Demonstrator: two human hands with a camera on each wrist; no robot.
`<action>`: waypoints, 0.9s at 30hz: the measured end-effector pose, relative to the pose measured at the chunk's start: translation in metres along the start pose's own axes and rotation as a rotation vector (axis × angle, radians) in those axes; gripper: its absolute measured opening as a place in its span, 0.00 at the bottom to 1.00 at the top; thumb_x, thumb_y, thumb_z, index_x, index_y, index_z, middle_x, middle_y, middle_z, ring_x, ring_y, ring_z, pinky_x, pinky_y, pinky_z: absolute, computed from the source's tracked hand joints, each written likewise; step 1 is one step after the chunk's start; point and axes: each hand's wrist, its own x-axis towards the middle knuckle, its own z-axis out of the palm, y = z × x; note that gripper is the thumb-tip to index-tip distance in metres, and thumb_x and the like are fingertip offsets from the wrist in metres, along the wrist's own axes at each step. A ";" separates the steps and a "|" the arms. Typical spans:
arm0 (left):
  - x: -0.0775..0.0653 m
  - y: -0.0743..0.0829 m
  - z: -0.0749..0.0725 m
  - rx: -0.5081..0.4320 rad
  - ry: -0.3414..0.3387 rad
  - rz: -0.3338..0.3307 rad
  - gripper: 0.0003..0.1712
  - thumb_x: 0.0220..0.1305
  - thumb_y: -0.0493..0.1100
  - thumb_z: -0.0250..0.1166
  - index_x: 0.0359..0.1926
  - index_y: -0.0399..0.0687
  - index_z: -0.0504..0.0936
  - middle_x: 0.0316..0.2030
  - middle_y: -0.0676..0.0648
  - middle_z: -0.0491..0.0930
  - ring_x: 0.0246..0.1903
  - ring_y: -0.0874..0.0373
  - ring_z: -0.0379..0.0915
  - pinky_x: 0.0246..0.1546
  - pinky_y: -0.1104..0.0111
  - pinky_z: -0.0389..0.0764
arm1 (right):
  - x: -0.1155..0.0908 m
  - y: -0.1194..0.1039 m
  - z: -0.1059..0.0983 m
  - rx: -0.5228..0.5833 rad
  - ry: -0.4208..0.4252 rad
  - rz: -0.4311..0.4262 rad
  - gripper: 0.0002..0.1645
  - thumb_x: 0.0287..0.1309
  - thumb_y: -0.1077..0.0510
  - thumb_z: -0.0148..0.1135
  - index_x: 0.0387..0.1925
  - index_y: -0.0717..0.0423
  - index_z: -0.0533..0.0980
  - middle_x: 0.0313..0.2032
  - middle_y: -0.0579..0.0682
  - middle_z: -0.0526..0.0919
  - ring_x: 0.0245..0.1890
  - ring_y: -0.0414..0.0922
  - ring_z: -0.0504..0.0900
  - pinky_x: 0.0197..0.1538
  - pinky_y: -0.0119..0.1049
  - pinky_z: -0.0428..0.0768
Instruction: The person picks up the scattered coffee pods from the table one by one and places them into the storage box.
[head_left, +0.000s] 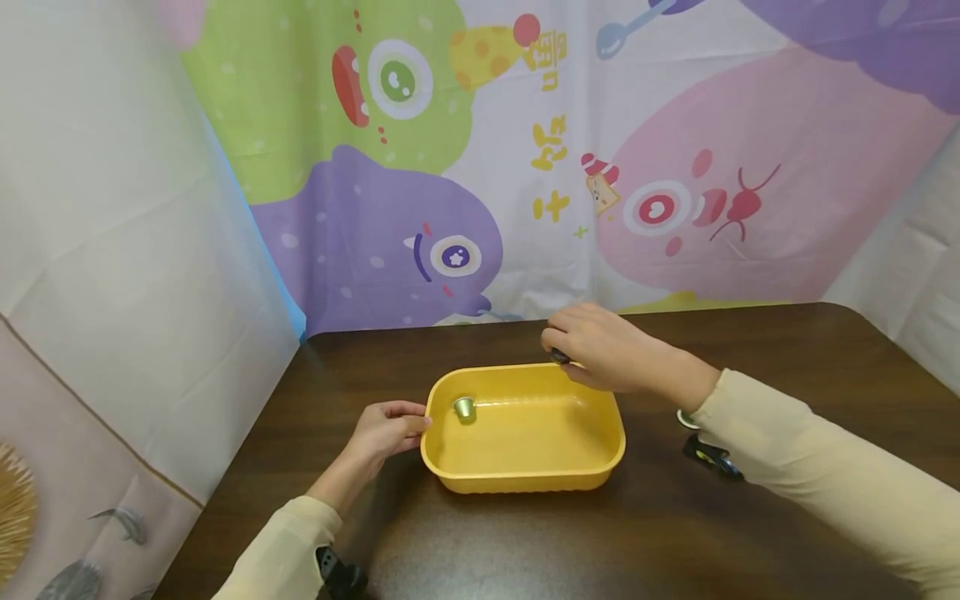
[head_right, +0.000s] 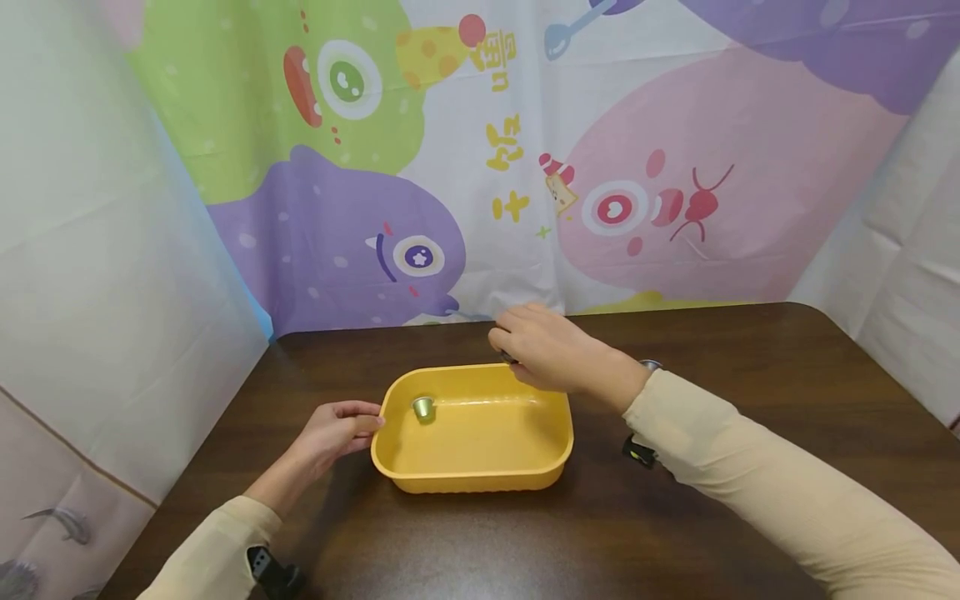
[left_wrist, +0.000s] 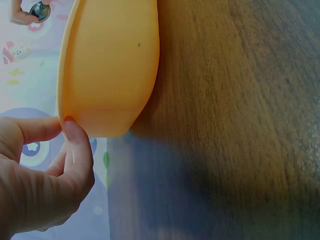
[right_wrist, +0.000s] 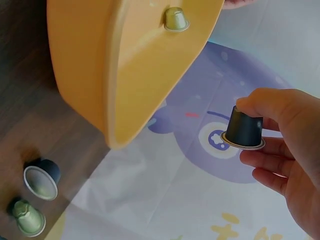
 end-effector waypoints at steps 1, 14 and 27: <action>0.000 0.000 0.000 0.001 0.000 0.000 0.15 0.59 0.35 0.65 0.46 0.31 0.80 0.39 0.41 0.81 0.33 0.59 0.80 0.43 0.63 0.86 | 0.001 -0.001 0.000 0.007 -0.001 -0.002 0.16 0.45 0.58 0.74 0.34 0.55 0.75 0.31 0.48 0.74 0.34 0.47 0.74 0.44 0.42 0.76; -0.001 0.001 0.000 -0.011 0.000 0.002 0.15 0.59 0.35 0.65 0.46 0.30 0.80 0.38 0.42 0.81 0.31 0.61 0.79 0.41 0.65 0.86 | 0.025 -0.007 0.010 0.042 -0.092 -0.017 0.13 0.49 0.56 0.71 0.35 0.53 0.76 0.30 0.45 0.74 0.34 0.44 0.72 0.42 0.37 0.74; -0.001 0.001 0.000 -0.021 -0.007 0.001 0.15 0.59 0.34 0.65 0.47 0.30 0.80 0.38 0.42 0.81 0.32 0.60 0.79 0.40 0.66 0.86 | 0.047 -0.010 0.023 0.079 -0.125 -0.030 0.13 0.48 0.56 0.72 0.32 0.52 0.74 0.28 0.45 0.73 0.31 0.44 0.70 0.38 0.37 0.71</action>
